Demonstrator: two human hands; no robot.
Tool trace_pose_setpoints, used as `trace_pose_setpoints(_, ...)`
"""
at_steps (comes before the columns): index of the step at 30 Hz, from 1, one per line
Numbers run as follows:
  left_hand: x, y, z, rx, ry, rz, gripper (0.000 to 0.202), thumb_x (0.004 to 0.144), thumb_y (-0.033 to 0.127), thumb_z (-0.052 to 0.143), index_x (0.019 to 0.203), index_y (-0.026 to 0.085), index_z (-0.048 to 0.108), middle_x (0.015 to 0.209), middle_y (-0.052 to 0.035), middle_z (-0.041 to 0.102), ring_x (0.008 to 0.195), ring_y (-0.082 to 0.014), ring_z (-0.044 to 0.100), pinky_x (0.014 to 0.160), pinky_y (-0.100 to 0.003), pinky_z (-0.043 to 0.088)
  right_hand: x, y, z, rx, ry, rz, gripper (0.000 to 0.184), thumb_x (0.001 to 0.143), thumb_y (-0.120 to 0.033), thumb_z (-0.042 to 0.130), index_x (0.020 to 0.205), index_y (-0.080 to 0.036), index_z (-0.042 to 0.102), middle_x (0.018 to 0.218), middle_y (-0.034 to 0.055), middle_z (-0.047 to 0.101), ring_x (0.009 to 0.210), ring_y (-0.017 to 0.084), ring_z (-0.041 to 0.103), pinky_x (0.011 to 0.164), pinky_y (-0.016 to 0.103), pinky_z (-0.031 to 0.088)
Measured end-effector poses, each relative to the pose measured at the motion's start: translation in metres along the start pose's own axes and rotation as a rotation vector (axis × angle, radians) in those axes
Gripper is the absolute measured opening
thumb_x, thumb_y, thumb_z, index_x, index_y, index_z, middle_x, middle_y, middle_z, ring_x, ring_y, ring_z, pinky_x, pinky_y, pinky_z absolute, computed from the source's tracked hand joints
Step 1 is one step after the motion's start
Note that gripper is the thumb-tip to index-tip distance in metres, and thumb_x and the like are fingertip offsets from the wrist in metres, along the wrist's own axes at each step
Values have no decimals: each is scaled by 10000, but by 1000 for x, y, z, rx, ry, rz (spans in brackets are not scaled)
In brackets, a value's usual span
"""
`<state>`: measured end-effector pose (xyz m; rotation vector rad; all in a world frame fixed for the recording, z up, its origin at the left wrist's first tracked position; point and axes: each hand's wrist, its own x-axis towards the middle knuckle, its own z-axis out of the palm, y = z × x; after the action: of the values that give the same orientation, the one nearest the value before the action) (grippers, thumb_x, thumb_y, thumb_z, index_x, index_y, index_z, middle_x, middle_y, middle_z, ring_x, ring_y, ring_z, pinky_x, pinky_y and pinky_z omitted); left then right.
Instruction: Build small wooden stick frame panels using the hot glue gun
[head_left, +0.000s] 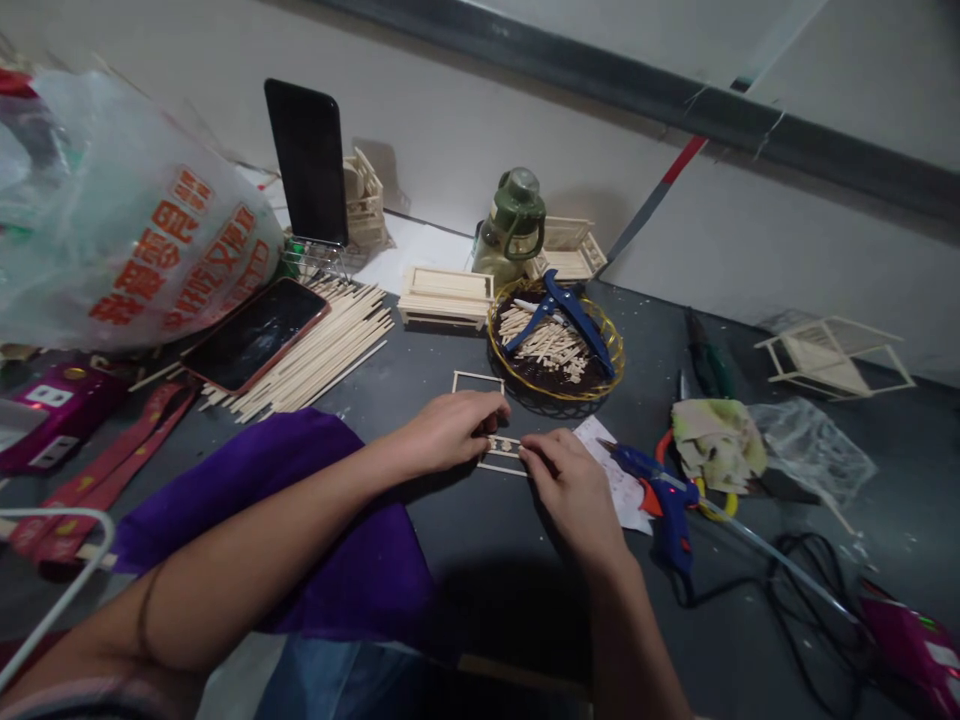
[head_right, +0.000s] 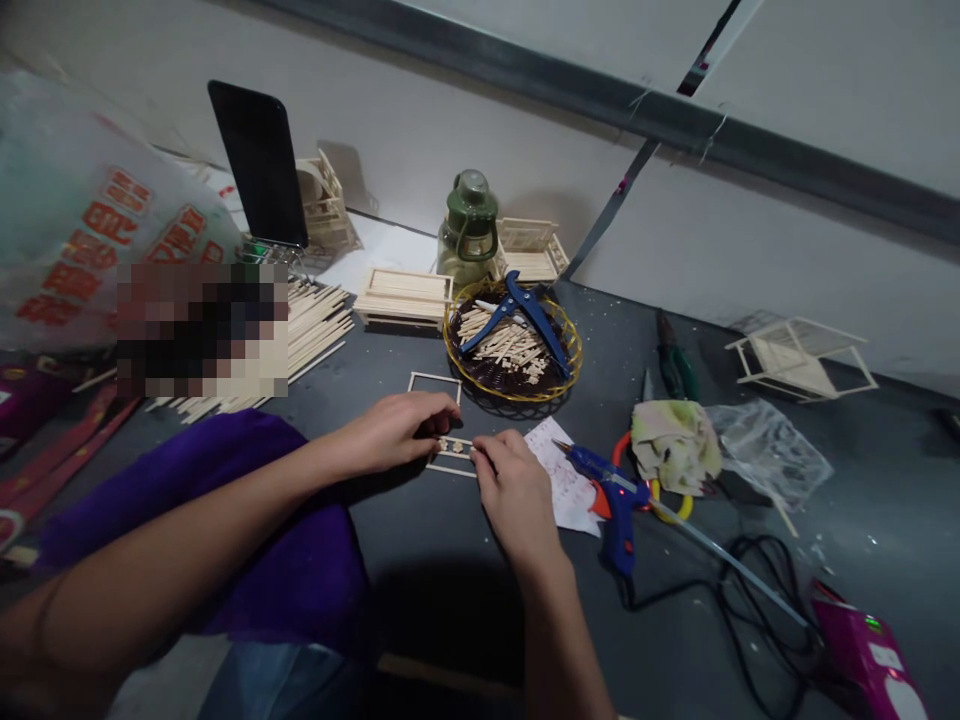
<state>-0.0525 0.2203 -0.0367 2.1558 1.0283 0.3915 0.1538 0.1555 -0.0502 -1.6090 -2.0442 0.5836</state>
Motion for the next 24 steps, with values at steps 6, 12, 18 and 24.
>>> trace_pose_setpoints(6,0,2,0,-12,9,9,292,785,94,572,1053,210,580,937,-21,684,861,-175,633,728,-264,452,1,2,2,-21,7,-11,196,958,-253,491,978,-209,680,921,63,637,845,203,624,789,335,489)
trace_pose_setpoints(12,1,6,-3,-3,-10,0,280,782,93,581,1038,206,587,933,-18,686,861,-172,633,733,-259,450,1,1,1,-5,11,-12,192,955,-241,490,971,-205,679,920,67,641,863,209,623,793,339,483)
trace_pose_setpoints(18,1,6,-4,-11,-13,0,252,808,116,580,1044,201,602,931,-23,687,855,-173,634,734,-261,451,2,1,-9,80,92,7,158,926,-237,549,978,-201,694,912,53,660,864,192,624,783,313,484)
trace_pose_setpoints(24,2,2,-4,-24,-28,-17,283,800,98,574,1063,195,612,926,-18,696,845,-167,640,725,-252,442,2,5,-11,95,228,3,155,928,-239,547,952,-201,695,899,48,662,856,190,623,784,315,479)
